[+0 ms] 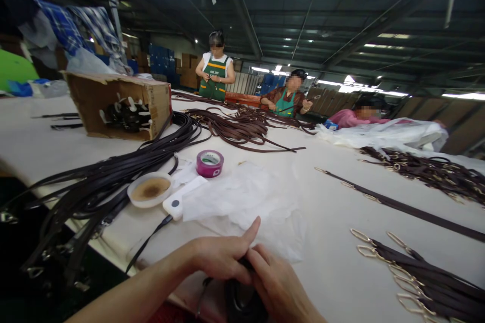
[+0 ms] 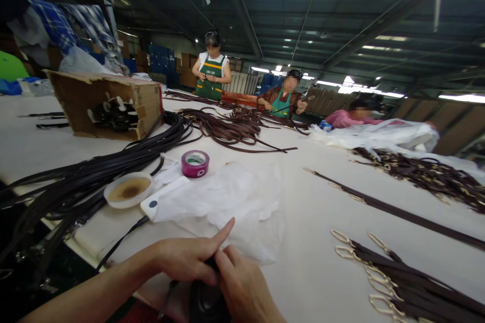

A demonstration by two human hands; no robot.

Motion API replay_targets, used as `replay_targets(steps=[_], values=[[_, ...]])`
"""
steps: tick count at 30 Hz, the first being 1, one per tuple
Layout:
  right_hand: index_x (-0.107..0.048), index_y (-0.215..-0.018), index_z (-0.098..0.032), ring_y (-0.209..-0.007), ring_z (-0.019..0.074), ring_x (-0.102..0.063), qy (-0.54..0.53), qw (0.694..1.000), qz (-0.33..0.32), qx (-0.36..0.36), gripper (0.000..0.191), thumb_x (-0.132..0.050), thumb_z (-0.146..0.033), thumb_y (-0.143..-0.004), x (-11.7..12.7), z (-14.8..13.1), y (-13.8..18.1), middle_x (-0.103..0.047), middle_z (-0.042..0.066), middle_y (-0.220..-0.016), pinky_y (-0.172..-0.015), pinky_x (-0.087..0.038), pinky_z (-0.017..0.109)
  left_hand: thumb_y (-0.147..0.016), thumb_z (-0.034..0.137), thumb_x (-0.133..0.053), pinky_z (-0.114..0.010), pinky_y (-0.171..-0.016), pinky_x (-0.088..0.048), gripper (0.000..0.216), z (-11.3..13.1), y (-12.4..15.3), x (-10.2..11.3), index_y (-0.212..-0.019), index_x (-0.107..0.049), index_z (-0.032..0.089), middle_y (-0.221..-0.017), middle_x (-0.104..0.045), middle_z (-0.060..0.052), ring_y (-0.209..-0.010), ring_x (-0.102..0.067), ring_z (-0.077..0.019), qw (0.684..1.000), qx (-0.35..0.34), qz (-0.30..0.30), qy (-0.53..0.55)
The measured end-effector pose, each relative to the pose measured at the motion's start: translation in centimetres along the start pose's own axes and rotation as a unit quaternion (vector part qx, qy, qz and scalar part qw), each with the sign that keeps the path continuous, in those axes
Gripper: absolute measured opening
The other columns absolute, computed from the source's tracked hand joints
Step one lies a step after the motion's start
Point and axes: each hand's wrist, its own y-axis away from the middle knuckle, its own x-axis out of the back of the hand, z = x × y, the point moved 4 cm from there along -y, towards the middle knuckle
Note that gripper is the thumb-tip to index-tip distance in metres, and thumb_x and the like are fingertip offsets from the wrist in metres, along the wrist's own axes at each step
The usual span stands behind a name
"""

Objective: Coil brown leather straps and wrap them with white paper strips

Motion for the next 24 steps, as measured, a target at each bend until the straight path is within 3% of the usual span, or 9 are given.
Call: replay_targets(steps=[3,7,12,15,17,21,24], values=[[-0.059,-0.116,-0.016,-0.075,0.0241,-0.069,-0.038,0.999,-0.027,-0.019,0.029,-0.053,-0.011,-0.088,-0.3,0.4,-0.1,-0.068,0.009,-0.091,-0.063,-0.059,0.035,-0.067,0.031,-0.073,-0.037,-0.087,-0.046,0.127,-0.2,0.0,0.4,-0.147,0.025,0.012,-0.126,-0.061,-0.017,-0.108,-0.058,-0.0284,1.000,0.003,0.014,0.015],[-0.056,-0.125,-0.017,-0.074,0.0241,-0.069,-0.042,0.998,-0.028,-0.024,0.038,-0.056,-0.012,-0.088,-0.5,0.6,-0.2,-0.067,0.007,-0.089,-0.062,-0.060,0.034,-0.066,0.033,-0.074,-0.036,-0.090,-0.045,0.128,-0.6,0.2,0.7,-0.148,0.022,0.012,-0.129,-0.059,-0.016,-0.110,-0.055,-0.0272,0.996,-0.010,0.044,0.071],[-0.053,-0.129,-0.014,-0.074,0.0231,-0.070,0.037,0.998,0.047,0.021,0.036,-0.044,-0.014,-0.095,-0.6,0.5,0.1,-0.069,0.011,-0.095,-0.061,-0.060,0.031,-0.068,0.028,-0.073,-0.030,-0.078,-0.045,0.126,-1.0,0.0,0.5,-0.148,0.023,0.017,-0.096,-0.064,-0.001,-0.086,-0.056,-0.0183,0.988,-0.020,0.052,0.141],[-0.051,-0.133,-0.017,-0.082,0.0213,-0.070,0.062,0.995,0.053,0.062,0.037,-0.037,-0.014,-0.098,-0.3,0.1,0.1,-0.069,0.012,-0.105,-0.064,-0.060,0.027,-0.067,0.026,-0.073,-0.027,-0.071,-0.043,0.128,-1.4,-0.2,0.3,-0.146,0.027,0.019,-0.082,-0.061,0.004,-0.072,-0.053,-0.0140,0.983,-0.021,0.029,0.179],[-0.053,-0.131,-0.019,-0.082,0.0200,-0.070,0.063,0.995,0.038,0.073,0.036,-0.035,-0.014,-0.099,-0.1,-0.1,0.0,-0.069,0.011,-0.103,-0.063,-0.059,0.025,-0.066,0.025,-0.074,-0.026,-0.071,-0.043,0.129,-1.7,-0.2,0.1,-0.146,0.028,0.020,-0.084,-0.061,0.003,-0.073,-0.053,-0.0138,0.983,-0.017,0.016,0.182],[-0.054,-0.128,-0.019,-0.082,0.0215,-0.072,0.079,0.994,0.033,0.063,0.036,-0.037,-0.011,-0.097,-0.2,0.1,-0.1,-0.069,0.010,-0.107,-0.063,-0.060,0.026,-0.065,0.026,-0.074,-0.028,-0.075,-0.045,0.131,-1.9,-0.4,0.1,-0.145,0.030,0.018,-0.106,-0.063,-0.005,-0.085,-0.056,-0.0165,0.983,-0.029,0.024,0.182],[-0.054,-0.126,-0.013,-0.071,0.0228,-0.072,0.139,0.989,0.026,0.050,0.038,-0.041,-0.007,-0.091,-0.8,0.3,-0.1,-0.071,0.014,-0.104,-0.058,-0.060,0.029,-0.069,0.026,-0.070,-0.033,-0.084,-0.046,0.125,-1.6,-0.6,0.1,-0.146,0.028,0.016,-0.114,-0.063,-0.009,-0.092,-0.059,-0.0193,0.986,-0.055,0.043,0.149]])
